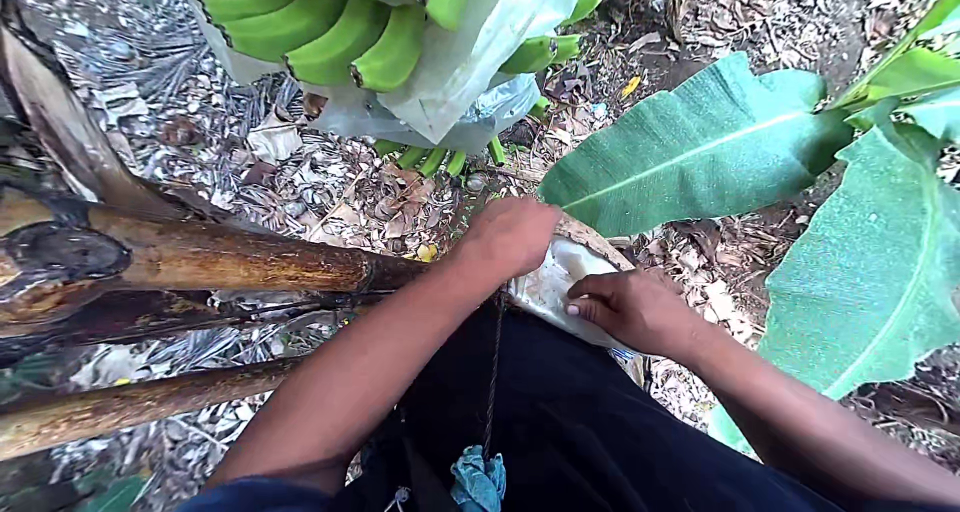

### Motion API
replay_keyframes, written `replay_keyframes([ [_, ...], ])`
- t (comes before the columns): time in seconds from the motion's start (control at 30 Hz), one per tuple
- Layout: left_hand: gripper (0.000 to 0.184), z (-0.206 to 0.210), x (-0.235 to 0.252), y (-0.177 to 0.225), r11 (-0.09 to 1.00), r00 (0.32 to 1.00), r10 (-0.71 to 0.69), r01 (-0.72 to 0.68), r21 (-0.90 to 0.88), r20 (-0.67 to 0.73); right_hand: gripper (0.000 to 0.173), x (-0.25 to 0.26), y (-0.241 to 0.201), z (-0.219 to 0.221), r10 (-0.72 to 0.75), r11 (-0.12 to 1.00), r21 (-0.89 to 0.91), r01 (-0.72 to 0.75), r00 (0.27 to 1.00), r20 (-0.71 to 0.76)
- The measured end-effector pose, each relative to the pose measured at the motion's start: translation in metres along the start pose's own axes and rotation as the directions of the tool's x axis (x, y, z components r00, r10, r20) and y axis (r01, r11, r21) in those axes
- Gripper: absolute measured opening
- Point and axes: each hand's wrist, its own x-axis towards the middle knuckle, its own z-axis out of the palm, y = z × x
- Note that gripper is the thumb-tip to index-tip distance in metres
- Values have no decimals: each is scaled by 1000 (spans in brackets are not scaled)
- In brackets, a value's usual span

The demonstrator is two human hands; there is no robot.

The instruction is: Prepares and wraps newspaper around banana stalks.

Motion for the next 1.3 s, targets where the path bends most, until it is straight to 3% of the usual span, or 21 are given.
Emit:
replay_keyframes([
  [0.1,39,-17,-1,0,997,986,48,-57,-50,-159,58,8,7,26,-64,987,141,72,996,-59],
  [0.2,36,-21,-6,-6,992,961,84,-105,-66,-262,75,27,38,40,-125,992,-4,127,976,-176],
  [0.3,33,-14,-9,-9,987,938,122,-150,-61,-325,73,61,67,35,-126,990,-90,105,953,-274],
  [0.43,24,0,-3,-3,977,934,176,-203,-58,-310,53,119,77,35,43,999,-9,-46,976,-213],
  [0.47,25,2,-1,-1,979,949,167,-192,-70,-267,50,130,70,31,141,990,10,-141,983,-119],
  [0.53,25,4,2,-3,985,976,120,-140,-103,-179,46,150,40,10,355,932,40,-361,929,108],
  [0.57,23,5,3,-9,987,982,91,-111,-119,-167,46,155,37,12,365,929,30,-368,927,84],
  [0.67,26,1,-3,-30,982,988,-40,10,-191,-152,46,138,46,22,174,974,-131,-185,980,-92],
  [0.73,31,2,-8,-42,968,987,-106,75,-241,-117,31,102,24,8,55,972,-222,-80,992,-117],
  [0.83,33,14,-7,-50,962,992,-110,90,-257,-62,19,57,-2,-6,-98,985,-157,79,987,-123],
  [0.97,30,24,1,-44,977,997,-16,0,-215,-72,12,55,33,-6,59,997,-60,-50,986,157],
  [1.03,31,31,1,-43,980,992,53,-74,-184,-118,14,57,54,-3,66,997,30,-75,971,231],
  [1.1,34,37,1,-38,976,977,136,-161,-146,-167,16,55,63,0,65,994,67,-81,973,220],
  [1.17,36,39,1,-30,966,959,208,-232,-112,-193,15,56,62,5,67,998,-19,-65,985,158],
  [1.3,42,41,-3,-17,961,965,248,-256,-103,-84,19,52,54,17,-1,985,-170,30,985,170],
])
